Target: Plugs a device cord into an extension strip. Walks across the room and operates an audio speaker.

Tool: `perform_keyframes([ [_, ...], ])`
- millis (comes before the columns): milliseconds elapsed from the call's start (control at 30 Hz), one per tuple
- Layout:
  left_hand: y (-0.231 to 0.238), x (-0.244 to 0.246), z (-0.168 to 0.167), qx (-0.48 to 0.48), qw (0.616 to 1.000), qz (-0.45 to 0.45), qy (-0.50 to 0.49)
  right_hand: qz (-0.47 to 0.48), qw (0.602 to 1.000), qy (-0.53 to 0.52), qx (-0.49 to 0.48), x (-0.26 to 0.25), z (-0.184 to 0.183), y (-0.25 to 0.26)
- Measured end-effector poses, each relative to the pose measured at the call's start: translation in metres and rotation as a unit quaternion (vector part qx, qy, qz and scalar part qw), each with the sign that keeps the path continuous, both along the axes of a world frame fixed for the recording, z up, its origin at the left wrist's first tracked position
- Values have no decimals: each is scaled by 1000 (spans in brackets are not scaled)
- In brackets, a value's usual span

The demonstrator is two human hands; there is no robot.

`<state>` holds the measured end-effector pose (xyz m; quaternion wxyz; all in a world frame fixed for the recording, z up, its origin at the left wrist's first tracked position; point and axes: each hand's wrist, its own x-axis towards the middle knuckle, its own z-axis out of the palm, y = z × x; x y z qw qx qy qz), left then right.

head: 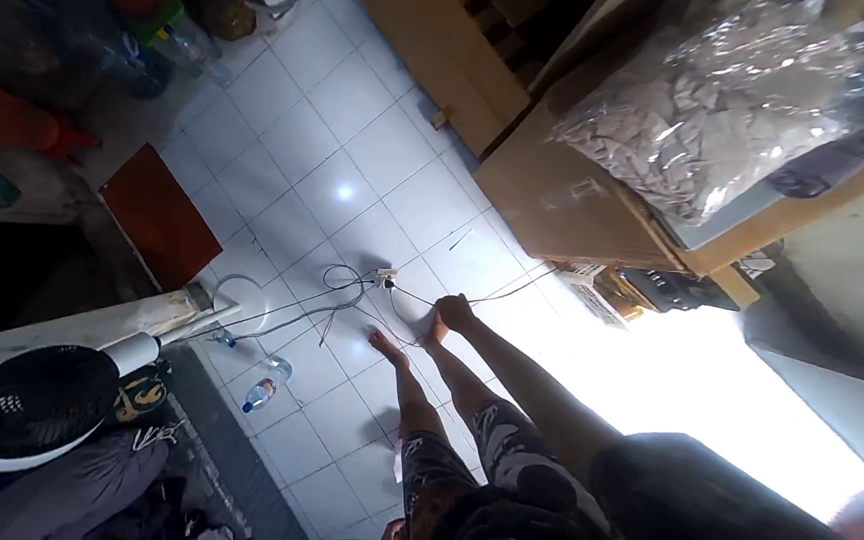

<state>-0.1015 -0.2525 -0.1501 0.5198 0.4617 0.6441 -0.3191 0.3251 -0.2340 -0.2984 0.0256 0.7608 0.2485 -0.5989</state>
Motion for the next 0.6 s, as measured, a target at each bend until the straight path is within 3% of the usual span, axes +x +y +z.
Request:
perform_keyframes([
  [367,-22,29,-31,-27,993,112,-24,9,999,-45,-9,25,-5,-55],
  [600,-51,16,-44,-41,977,203,-48,-56,998,-4,-13,-3,-10,-125],
])
